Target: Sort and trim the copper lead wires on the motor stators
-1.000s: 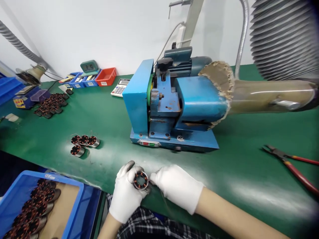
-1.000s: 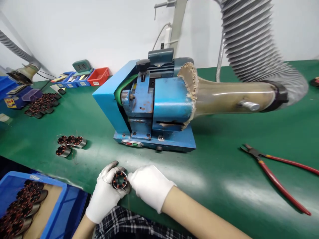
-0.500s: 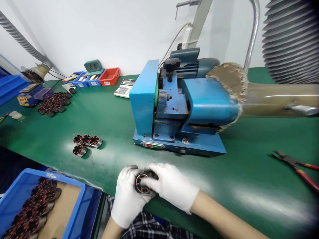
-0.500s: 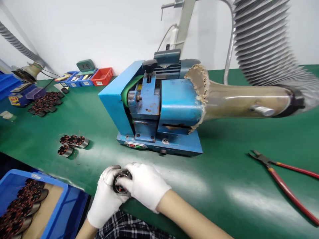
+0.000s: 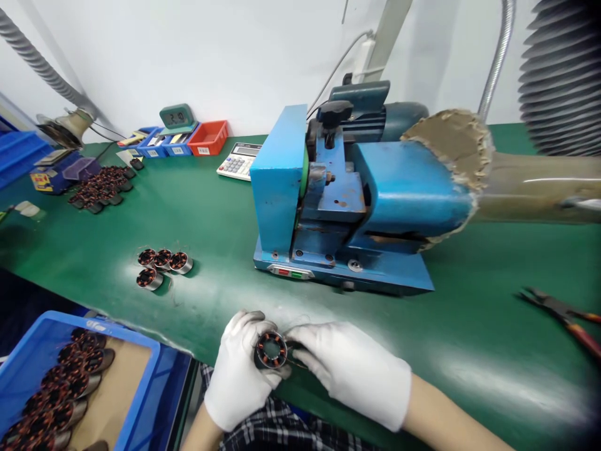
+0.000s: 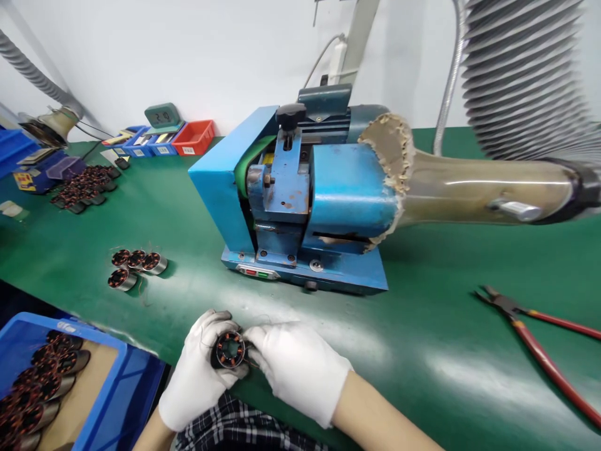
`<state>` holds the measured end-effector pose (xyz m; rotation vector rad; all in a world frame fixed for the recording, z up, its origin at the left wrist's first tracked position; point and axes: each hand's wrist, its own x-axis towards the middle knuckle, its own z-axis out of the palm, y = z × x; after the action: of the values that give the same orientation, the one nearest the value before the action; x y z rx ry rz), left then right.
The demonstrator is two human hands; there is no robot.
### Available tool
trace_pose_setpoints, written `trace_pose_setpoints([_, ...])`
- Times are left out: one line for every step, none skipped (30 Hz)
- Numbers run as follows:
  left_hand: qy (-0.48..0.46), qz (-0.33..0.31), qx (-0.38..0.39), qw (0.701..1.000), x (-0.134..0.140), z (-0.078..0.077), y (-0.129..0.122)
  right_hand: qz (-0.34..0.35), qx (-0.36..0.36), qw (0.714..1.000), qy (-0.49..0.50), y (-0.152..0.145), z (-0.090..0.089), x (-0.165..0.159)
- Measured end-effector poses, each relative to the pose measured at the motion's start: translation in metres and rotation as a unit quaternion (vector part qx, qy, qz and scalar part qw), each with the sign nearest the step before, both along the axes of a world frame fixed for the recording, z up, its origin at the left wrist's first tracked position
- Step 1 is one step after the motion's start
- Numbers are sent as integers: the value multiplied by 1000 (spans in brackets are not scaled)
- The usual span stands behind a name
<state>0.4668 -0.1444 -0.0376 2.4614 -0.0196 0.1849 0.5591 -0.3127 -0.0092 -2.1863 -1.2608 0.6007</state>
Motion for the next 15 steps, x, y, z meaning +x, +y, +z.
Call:
trace_pose_setpoints([3,2,1,1000,0,0,0,5,-30,1000,5,1,-1,-3])
trace_pose_setpoints([6,8,4,1000,-1,-1,0,0,-51,999,13,1,-3,-6])
trace_pose_setpoints([9,13,8,1000,-1,-1,0,-11,-64,997,30,1,-5,-8])
trace_pose_setpoints([11,16,13,1000,-2,-1,0,-23,-70,996,56,0,-7,-10])
trace_pose_setpoints([11,15,19,1000,-3,-1,0,-36,-68,993,93,-1,-8,-10])
trace_pose_setpoints([9,12,26,1000,-3,-1,1,-49,-63,986,143,-2,-10,-10])
trace_pose_setpoints([7,7,32,999,-3,-1,1,-63,-59,974,208,-4,-11,-8])
trace_pose_setpoints([5,4,37,999,-3,-1,2,-83,-56,955,280,-6,-13,-5])
trace_pose_setpoints([4,4,41,999,-3,-1,2,-109,-50,930,349,-7,-15,-1])
trace_pose_setpoints([5,5,44,999,-3,-1,3,-140,-41,904,402,-9,-17,3])
trace_pose_setpoints([7,5,45,999,-2,0,3,-177,-23,886,428,-11,-19,7])
trace_pose_setpoints([8,3,47,999,-1,0,3,-218,8,881,420,-12,-21,10])
trace_pose_setpoints([9,1,48,999,-1,1,3,-250,48,888,383,-13,-23,12])
trace_pose_setpoints([9,-2,48,999,-1,1,3,-262,88,904,325,-13,-24,13])
trace_pose_setpoints([10,-5,48,999,0,2,3,-249,119,926,258,-13,-25,12])
